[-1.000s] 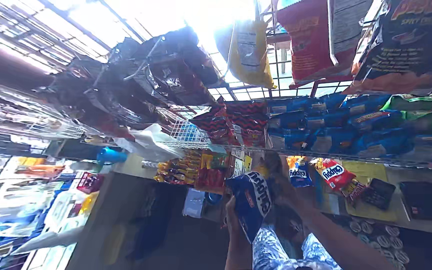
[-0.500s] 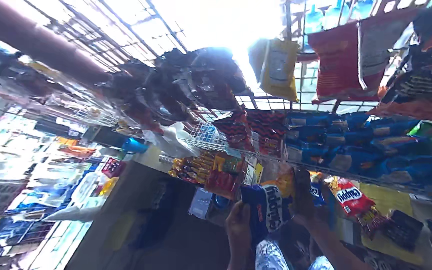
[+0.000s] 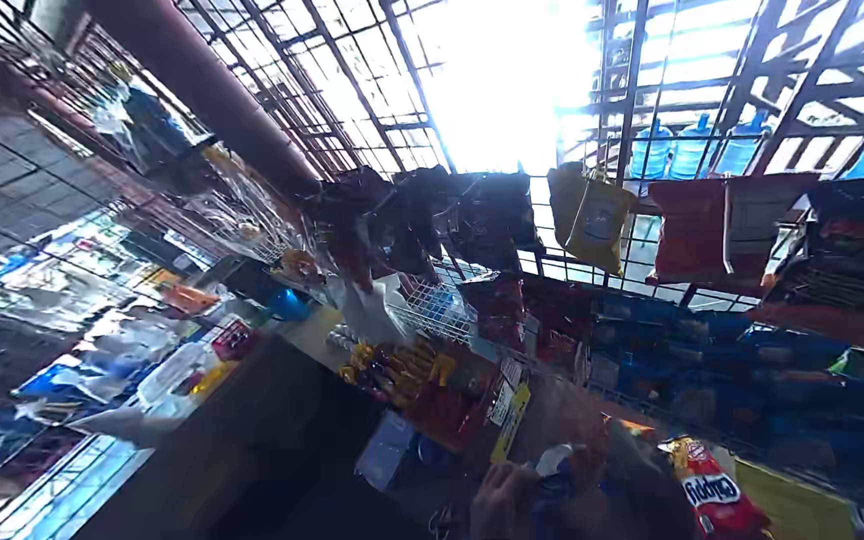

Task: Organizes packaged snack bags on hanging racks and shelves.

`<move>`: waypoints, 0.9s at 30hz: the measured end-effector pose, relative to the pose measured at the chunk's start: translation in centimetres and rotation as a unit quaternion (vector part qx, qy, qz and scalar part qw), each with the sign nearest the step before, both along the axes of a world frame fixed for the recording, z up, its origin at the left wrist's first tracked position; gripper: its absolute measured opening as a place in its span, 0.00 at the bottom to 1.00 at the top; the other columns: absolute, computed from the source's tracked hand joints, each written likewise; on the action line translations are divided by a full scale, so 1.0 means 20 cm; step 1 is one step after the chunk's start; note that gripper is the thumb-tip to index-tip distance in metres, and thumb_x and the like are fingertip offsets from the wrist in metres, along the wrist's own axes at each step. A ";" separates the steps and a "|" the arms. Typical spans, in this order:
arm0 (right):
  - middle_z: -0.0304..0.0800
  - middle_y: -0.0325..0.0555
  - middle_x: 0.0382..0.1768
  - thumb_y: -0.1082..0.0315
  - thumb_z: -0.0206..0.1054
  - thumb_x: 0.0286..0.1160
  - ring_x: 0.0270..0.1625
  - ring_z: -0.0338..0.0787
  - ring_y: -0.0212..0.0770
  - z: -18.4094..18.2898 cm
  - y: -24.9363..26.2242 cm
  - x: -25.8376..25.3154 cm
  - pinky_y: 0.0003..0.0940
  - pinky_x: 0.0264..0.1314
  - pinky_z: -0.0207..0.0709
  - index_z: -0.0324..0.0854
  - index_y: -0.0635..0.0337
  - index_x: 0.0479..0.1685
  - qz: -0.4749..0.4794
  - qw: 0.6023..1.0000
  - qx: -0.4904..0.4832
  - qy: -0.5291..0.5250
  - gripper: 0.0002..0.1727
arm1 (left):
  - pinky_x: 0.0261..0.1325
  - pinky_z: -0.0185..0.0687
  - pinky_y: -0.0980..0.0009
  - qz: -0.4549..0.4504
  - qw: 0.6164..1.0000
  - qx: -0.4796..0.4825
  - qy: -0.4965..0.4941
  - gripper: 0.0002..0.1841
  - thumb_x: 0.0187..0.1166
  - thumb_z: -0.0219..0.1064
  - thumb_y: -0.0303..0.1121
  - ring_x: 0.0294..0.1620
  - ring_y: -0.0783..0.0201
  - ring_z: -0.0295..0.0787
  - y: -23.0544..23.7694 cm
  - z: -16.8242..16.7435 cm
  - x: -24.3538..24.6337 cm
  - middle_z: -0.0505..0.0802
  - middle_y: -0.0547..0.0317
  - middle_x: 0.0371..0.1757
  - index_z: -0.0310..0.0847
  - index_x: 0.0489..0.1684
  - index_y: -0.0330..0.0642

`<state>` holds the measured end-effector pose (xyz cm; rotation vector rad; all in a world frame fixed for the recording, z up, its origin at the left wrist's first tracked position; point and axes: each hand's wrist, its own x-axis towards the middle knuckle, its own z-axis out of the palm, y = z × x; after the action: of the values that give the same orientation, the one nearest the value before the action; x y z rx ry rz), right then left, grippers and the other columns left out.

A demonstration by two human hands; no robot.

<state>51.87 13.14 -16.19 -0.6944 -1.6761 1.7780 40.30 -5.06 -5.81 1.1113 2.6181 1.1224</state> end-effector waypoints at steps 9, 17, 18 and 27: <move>0.92 0.62 0.57 0.77 0.67 0.71 0.63 0.91 0.41 0.17 -0.07 -0.09 0.35 0.74 0.78 0.83 0.80 0.59 0.194 0.969 0.129 0.081 0.18 | 0.59 0.84 0.67 -0.061 0.993 0.102 0.001 0.07 0.71 0.67 0.23 0.48 0.60 0.91 0.04 0.08 0.00 0.94 0.48 0.38 0.91 0.33 0.29; 0.92 0.63 0.54 0.69 0.71 0.73 0.58 0.92 0.52 -0.09 -0.02 0.08 0.53 0.67 0.83 0.82 0.74 0.63 0.252 0.961 0.073 -0.085 0.21 | 0.62 0.79 0.82 -0.043 0.985 0.166 -0.013 0.10 0.78 0.64 0.28 0.52 0.77 0.85 -0.05 0.15 -0.07 0.92 0.58 0.38 0.88 0.32 0.31; 0.92 0.63 0.55 0.70 0.70 0.74 0.59 0.92 0.53 -0.09 -0.03 0.09 0.53 0.67 0.82 0.82 0.73 0.63 0.249 0.960 0.086 -0.093 0.21 | 0.62 0.78 0.82 -0.043 0.985 0.168 0.002 0.10 0.79 0.64 0.30 0.52 0.78 0.85 -0.05 0.14 -0.09 0.92 0.60 0.38 0.89 0.33 0.33; 0.93 0.59 0.47 0.80 0.68 0.66 0.51 0.92 0.40 -0.09 -0.02 0.19 0.39 0.63 0.83 0.85 0.78 0.53 0.243 0.967 0.083 0.012 0.16 | 0.83 0.58 0.69 -0.059 0.973 0.146 0.171 0.16 0.91 0.53 0.44 0.63 0.73 0.80 -0.06 0.08 -0.22 0.88 0.66 0.42 0.86 0.40 0.52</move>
<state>55.74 12.76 -17.98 -0.1912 -2.0762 1.9188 35.97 -6.23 -4.24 1.6287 2.6356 1.4371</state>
